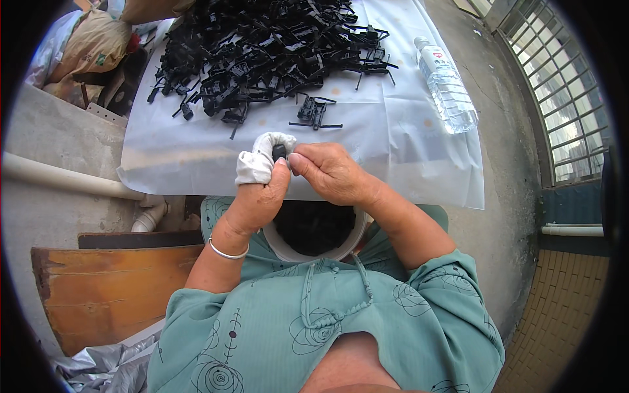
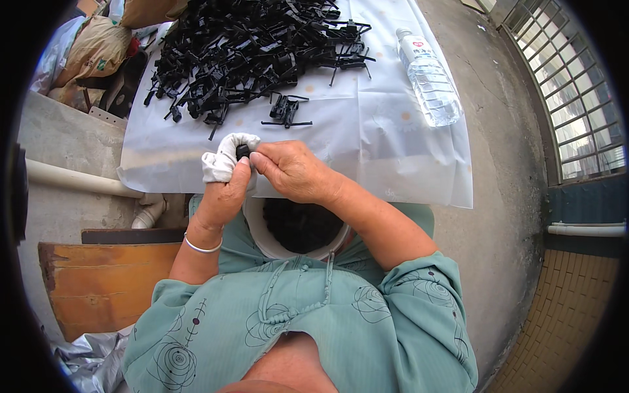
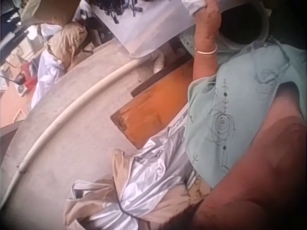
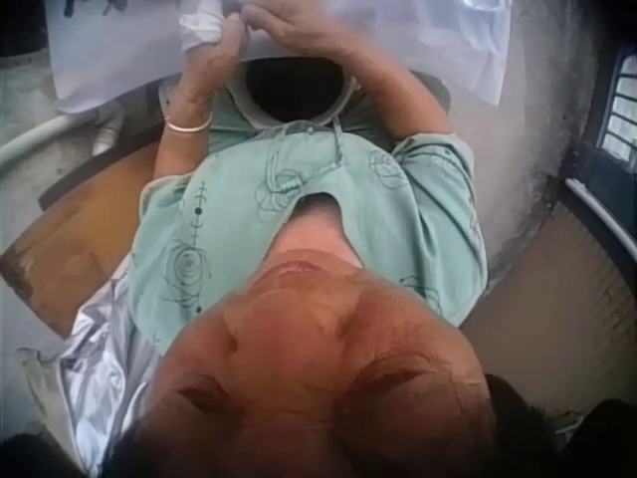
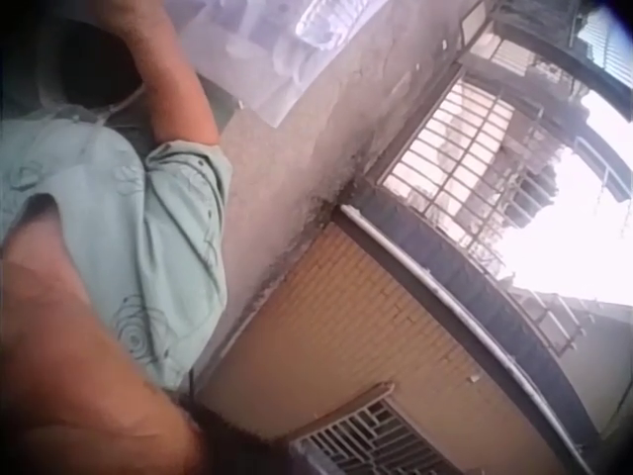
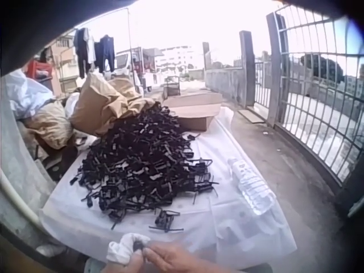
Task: The person is manually wiping and inspecting small black plastic components at a workstation.
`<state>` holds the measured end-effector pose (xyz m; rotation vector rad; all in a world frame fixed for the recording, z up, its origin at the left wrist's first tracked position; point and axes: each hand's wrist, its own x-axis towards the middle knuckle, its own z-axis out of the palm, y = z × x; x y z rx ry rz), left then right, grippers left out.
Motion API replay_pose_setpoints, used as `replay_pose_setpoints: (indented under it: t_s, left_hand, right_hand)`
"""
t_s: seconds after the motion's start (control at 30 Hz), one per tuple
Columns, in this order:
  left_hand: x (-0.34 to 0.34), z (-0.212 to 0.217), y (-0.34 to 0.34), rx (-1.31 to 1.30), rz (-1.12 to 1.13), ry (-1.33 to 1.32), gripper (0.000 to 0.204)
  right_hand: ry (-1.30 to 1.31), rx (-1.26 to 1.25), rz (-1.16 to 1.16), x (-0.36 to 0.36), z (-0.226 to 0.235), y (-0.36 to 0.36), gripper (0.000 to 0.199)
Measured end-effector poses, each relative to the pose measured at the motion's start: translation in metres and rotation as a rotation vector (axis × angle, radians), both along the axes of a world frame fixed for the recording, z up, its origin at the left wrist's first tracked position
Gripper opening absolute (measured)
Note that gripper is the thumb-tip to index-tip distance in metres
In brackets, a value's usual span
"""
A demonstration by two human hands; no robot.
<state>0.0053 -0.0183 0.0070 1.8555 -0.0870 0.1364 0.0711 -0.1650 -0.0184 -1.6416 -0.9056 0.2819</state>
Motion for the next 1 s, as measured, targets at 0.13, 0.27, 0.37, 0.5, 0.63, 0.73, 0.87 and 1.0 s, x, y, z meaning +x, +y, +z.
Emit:
replay_pose_setpoints:
  t_s: [0.13,0.27,0.37,0.5,0.63,0.73,0.87,1.0]
  left_hand:
    - [-0.001,-0.011,-0.008,0.213,0.050,-0.181,0.020]
    - [-0.004,-0.006,-0.007,0.305,0.033,-0.186,0.021]
    - [-0.010,0.004,-0.001,0.342,-0.057,-0.034,0.024]
    - [-0.004,0.009,0.006,0.801,-0.055,-0.336,0.027]
    - [0.003,-0.001,-0.003,0.447,0.155,-0.339,0.026]
    - [0.016,-0.001,-0.007,0.420,0.228,-0.441,0.025]
    - [0.021,-0.002,-0.009,0.397,0.139,-0.196,0.026]
    - [0.014,-0.001,-0.009,-0.100,0.018,0.064,0.022]
  right_hand:
    - [0.162,-0.005,0.028,-0.002,0.003,0.002,0.025]
    - [0.209,0.040,-0.028,-0.006,-0.004,0.002,0.024]
    - [0.088,-0.195,0.125,0.006,0.014,-0.018,0.022]
    - [-0.491,-0.526,-0.436,0.024,0.008,-0.034,0.017]
    - [-0.683,-0.505,-0.376,0.021,0.004,-0.036,0.011]
    - [-0.807,-0.506,-0.292,0.006,0.010,-0.031,0.008]
    - [-0.740,-0.222,-0.187,-0.001,0.013,-0.023,0.009]
    - [-0.336,0.013,-0.320,0.003,0.010,-0.014,0.011]
